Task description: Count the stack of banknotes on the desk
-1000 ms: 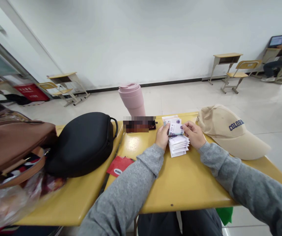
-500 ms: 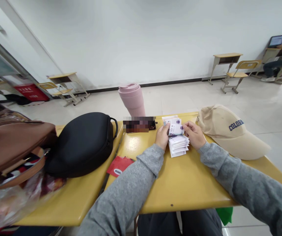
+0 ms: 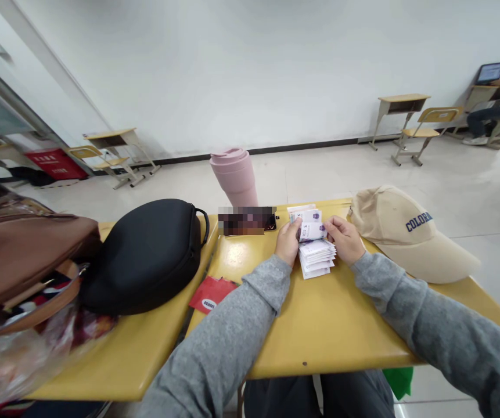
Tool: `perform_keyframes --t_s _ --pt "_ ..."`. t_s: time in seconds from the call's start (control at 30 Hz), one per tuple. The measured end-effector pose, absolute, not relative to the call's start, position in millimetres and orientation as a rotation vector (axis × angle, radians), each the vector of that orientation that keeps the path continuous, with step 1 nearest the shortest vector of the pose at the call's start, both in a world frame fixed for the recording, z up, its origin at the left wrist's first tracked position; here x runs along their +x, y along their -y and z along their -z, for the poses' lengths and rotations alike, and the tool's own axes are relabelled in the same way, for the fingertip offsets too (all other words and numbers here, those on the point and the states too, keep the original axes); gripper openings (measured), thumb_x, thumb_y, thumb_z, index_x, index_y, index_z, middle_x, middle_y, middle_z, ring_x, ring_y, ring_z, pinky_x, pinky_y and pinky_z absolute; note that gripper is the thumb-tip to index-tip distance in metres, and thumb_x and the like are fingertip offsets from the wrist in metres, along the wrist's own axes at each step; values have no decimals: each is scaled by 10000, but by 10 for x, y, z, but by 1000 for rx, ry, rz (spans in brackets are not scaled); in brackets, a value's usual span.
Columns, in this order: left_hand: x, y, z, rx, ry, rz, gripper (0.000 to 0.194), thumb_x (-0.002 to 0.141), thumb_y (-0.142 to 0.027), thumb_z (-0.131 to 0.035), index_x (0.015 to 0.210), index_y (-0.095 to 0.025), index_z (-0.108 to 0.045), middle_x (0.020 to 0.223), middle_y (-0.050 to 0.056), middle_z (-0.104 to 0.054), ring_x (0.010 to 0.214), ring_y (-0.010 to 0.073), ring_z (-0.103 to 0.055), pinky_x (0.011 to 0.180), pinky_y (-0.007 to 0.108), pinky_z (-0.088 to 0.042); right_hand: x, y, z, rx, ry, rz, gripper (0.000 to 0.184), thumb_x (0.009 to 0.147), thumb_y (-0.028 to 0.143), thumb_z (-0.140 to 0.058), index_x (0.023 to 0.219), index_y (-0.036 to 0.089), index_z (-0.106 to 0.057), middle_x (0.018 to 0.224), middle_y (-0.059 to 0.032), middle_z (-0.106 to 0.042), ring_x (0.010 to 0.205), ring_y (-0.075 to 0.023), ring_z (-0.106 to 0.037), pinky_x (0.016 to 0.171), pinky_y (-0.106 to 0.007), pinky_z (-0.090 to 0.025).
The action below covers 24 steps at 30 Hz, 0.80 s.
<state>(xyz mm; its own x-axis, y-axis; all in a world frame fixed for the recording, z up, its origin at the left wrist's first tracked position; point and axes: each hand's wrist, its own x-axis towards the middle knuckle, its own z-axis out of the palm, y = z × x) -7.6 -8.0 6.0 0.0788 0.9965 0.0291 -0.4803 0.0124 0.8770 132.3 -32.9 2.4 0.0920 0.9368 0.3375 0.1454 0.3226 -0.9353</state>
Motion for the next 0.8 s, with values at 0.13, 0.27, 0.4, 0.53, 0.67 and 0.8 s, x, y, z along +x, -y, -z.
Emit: perform_keyframes --t_s 0.13,0.27,0.4,0.53,0.67,0.8 --pt "-74 79 -59 876 -763 -1351 350 661 -444 -683 806 -126 -658 779 74 -712 755 206 -664 798 364 -487 1321 324 -19 -1099 1354 -813 359 792 523 -534 656 195 -487 487 51 -405 467 -96 -357 476 -250 -298" --pt "-75 64 -43 867 -763 -1350 355 652 -445 -691 809 -129 -658 770 68 -710 751 204 -662 798 364 -485 1318 325 -21 -1093 1349 -816 358 792 522 -535 654 196 -485 490 50 -407 468 -96 -363 477 -249 -302" --pt "-79 63 -41 872 -769 -1352 364 647 -452 -692 811 -129 -658 759 65 -708 741 200 -659 792 357 -483 1320 328 -26 -1095 1351 -819 360 788 527 -538 653 197 -488 491 48 -413 470 -98 -368 478 -249 -308" --pt "-80 75 -54 871 -781 -1352 362 648 -448 -692 813 -127 -658 777 72 -709 761 203 -659 799 356 -479 1320 327 -27 -1093 1345 -828 365 778 535 -545 656 195 -491 485 47 -415 471 -100 -375 471 -246 -306" --pt "-81 78 -57 877 -783 -1345 355 654 -444 -686 809 -127 -656 773 71 -708 745 201 -658 784 354 -483 1317 326 -23 -1084 1339 -839 359 779 529 -546 661 194 -493 487 48 -410 465 -96 -365 464 -244 -298" --pt "-78 76 -55 877 -792 -1352 352 646 -446 -691 796 -129 -652 768 69 -708 743 200 -656 775 348 -483 1321 323 -16 -1085 1352 -830 355 788 524 -538 659 196 -492 485 45 -414 468 -98 -368 468 -246 -301"
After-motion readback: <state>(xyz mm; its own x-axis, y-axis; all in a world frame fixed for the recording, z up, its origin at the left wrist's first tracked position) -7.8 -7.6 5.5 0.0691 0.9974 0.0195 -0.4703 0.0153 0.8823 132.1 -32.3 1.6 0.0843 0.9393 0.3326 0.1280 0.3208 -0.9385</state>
